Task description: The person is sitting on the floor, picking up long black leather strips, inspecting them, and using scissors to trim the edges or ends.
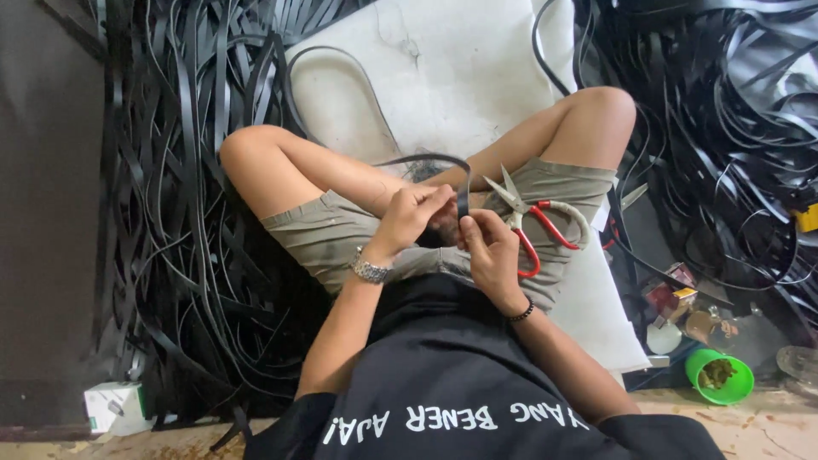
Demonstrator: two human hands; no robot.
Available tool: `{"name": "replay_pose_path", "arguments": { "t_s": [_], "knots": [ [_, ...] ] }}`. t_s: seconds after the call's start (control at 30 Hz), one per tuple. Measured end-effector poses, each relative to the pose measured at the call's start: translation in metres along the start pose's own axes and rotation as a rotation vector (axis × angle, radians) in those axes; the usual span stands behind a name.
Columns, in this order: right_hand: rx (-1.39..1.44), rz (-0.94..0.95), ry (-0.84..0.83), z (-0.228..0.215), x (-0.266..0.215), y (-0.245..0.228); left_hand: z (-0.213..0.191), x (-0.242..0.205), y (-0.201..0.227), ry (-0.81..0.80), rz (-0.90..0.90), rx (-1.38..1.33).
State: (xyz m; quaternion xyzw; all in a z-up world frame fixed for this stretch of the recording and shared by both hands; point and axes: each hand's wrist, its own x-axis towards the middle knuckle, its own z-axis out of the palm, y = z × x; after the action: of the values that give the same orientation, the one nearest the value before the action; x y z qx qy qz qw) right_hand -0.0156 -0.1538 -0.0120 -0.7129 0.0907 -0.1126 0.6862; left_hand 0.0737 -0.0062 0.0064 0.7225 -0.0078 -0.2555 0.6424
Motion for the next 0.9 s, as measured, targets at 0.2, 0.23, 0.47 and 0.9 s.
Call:
{"name": "replay_pose_path", "arguments": {
  "t_s": [0.2, 0.23, 0.47, 0.9],
  "knots": [
    [-0.018, 0.049, -0.275, -0.004, -0.004, -0.009, -0.002, -0.033, 0.003, 0.161, 0.050, -0.494],
    [-0.018, 0.052, -0.281, -0.004, -0.004, -0.014, -0.003, -0.034, -0.002, 0.167, 0.047, -0.497],
    [-0.327, -0.018, -0.433, -0.029, -0.007, -0.040, -0.005, -0.044, -0.025, 0.262, 0.167, -0.585],
    [-1.302, 0.253, -0.407, -0.080, 0.013, -0.039, -0.006, -0.069, -0.033, 0.273, 0.163, -0.600]
  ]
}}
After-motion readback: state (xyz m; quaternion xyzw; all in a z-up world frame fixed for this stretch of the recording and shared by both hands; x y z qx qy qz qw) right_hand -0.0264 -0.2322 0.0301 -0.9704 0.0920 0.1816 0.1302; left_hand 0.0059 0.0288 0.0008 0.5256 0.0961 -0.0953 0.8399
